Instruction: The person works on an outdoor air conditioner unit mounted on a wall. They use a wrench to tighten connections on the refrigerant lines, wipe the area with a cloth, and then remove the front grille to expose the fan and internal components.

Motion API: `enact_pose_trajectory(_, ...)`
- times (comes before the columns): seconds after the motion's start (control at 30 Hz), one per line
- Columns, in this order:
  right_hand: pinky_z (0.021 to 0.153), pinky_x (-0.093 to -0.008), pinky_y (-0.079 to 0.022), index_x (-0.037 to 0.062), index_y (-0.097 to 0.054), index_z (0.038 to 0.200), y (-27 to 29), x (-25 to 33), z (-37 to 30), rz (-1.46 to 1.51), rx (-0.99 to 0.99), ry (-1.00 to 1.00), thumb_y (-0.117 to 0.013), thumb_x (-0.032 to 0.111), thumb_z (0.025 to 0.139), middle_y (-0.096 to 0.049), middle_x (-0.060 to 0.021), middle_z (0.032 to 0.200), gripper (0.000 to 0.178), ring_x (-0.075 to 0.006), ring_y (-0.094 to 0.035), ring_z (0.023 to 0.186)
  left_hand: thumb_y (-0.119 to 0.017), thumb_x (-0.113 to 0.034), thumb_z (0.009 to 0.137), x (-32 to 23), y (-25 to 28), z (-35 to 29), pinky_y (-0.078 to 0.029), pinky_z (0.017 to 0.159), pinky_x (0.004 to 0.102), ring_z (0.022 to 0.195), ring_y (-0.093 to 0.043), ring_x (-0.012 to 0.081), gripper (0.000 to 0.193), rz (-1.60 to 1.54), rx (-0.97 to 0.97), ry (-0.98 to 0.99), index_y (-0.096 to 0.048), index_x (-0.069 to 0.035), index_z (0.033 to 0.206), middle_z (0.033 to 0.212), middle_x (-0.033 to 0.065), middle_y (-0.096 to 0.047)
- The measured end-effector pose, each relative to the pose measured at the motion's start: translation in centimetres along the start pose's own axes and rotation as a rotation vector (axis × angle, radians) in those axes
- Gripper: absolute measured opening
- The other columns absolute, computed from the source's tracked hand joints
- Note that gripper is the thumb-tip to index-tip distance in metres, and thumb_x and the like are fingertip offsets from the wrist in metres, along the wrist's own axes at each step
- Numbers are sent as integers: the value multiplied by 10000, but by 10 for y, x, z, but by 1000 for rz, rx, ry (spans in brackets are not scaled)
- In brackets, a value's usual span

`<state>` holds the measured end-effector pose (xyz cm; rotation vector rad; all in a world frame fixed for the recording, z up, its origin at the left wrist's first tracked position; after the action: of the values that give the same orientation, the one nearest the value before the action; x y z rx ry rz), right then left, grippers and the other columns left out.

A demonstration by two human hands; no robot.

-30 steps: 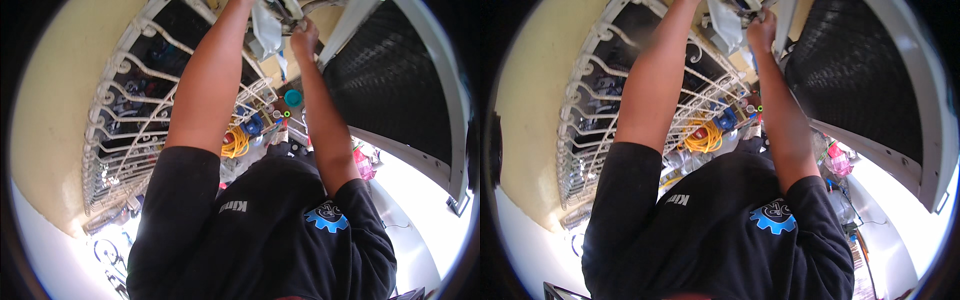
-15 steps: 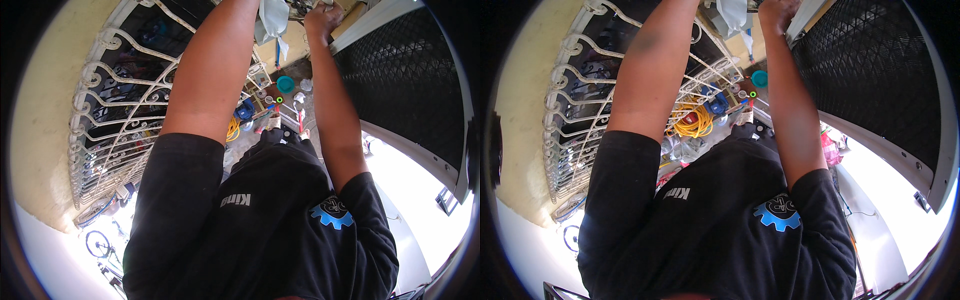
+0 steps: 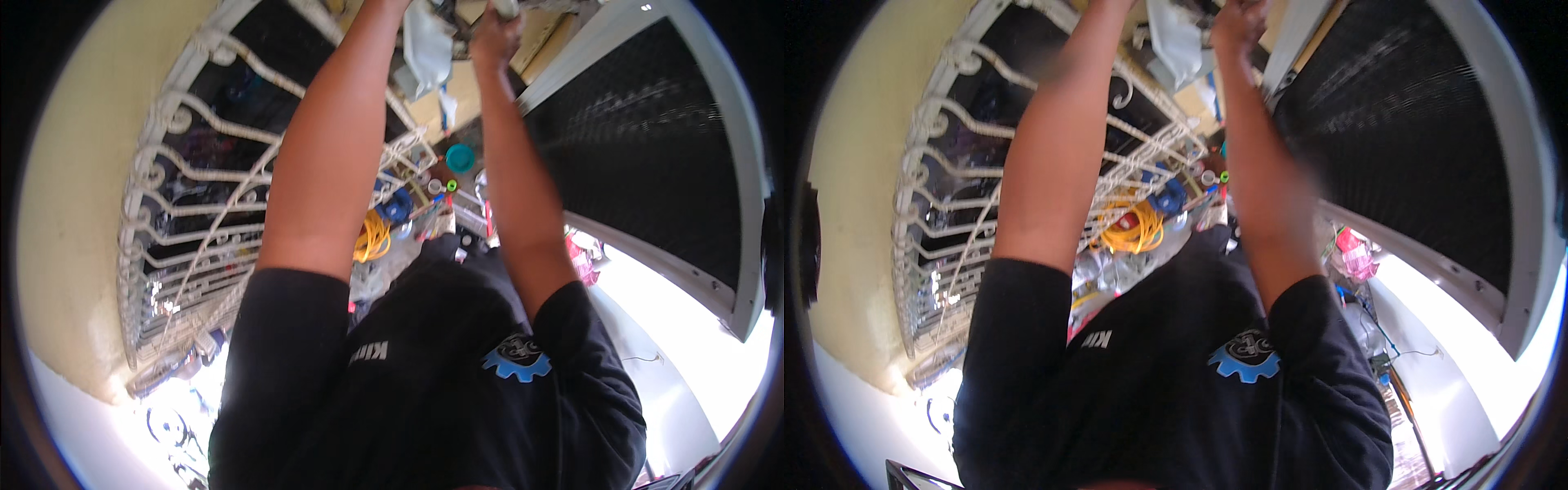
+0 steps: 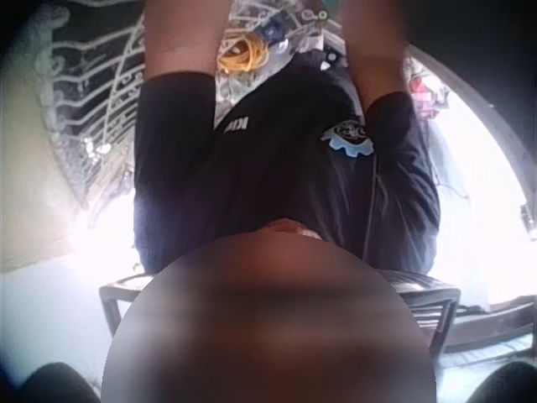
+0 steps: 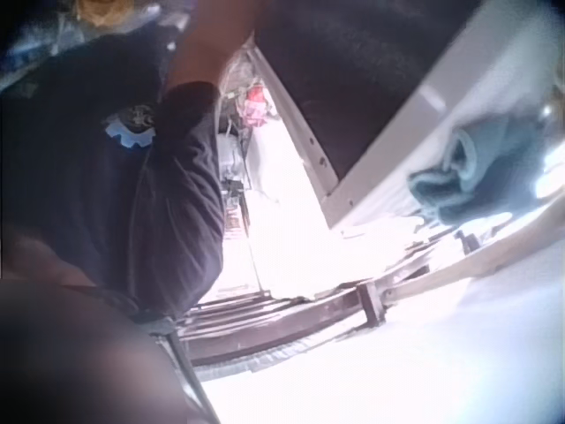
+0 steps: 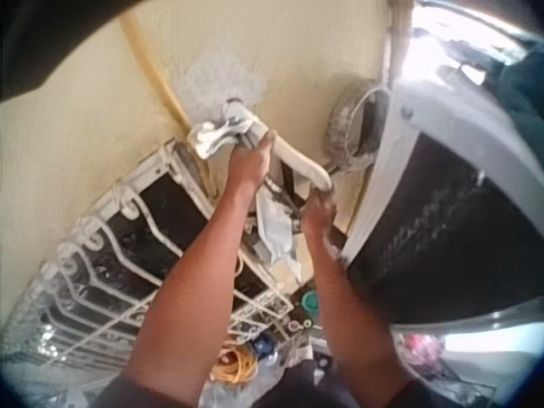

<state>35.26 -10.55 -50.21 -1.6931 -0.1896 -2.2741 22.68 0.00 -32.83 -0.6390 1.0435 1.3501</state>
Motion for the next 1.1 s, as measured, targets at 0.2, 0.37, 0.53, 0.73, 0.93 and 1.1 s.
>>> enact_pose_trajectory(0.2, 819, -350, -520, 15, -618, 1180, -11, 18, -2, 167, 70, -99, -699, 217, 995, -725, -86, 992, 286, -198, -674, 919, -751, -472, 934, -3, 4, -4, -503, 986, 368, 1133, -691, 245, 696, 201, 192, 421, -640, 138, 1252, 1154, 250, -736)
enact_pose_trajectory(0.37, 738, -268, -487, 28, -631, 1174, -34, -8, 5, 50, 122, -105, -729, 209, 996, -681, -4, 919, 273, -86, -594, 825, -807, -370, 922, 0, -4, -5, -509, 944, 380, 1024, -690, 254, 519, 60, 76, 172, -694, 71, 1170, 1139, 169, -745)
enact_pose_trajectory(0.53, 745, -271, -503, 26, -657, 1188, -44, -25, 4, 4, 201, -128, -744, 195, 984, -720, -28, 943, 279, -96, -625, 836, -797, -355, 944, 7, -3, -8, -508, 891, 337, 945, -637, 196, 473, -23, 106, 231, -676, 55, 1147, 1073, 98, -720)
enact_pose_trajectory(0.73, 765, -274, -525, 13, -673, 1221, -48, -24, 8, -20, 346, 29, -742, 104, 968, -739, -54, 987, 278, -95, -650, 868, -785, -366, 953, 5, -3, -8, -495, 942, 347, 1001, -638, 204, 495, -20, 163, 254, -669, 61, 1175, 1119, 113, -716)
enact_pose_trajectory(0.93, 809, -286, -529, 3, -680, 1172, -48, -23, 10, 1, 174, 210, -736, 102, 968, -749, -73, 983, 234, -106, -657, 880, -739, -437, 979, 12, -5, -5, -472, 682, 322, 743, -564, 135, 448, -21, 66, 72, -709, 9, 1006, 849, 25, -650)
enact_pose_trajectory(1.1, 709, -332, -515, 11, -677, 1117, -51, -19, 10, -175, 204, 221, -762, 122, 932, -720, -127, 836, 232, -169, -644, 747, -757, -321, 986, 17, -4, -6, -455, 1006, 332, 1081, -601, 198, 536, -117, 133, 281, -583, 68, 1311, 1199, 97, -676)
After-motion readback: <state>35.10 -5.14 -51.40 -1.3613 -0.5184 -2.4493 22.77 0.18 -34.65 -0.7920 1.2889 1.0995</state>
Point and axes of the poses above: each hand's wrist, its own z-axis towards the middle knuckle, its own y-axis out of the back of the hand, x = y × z, the point moved 3 cm from there along z, towards the middle knuckle
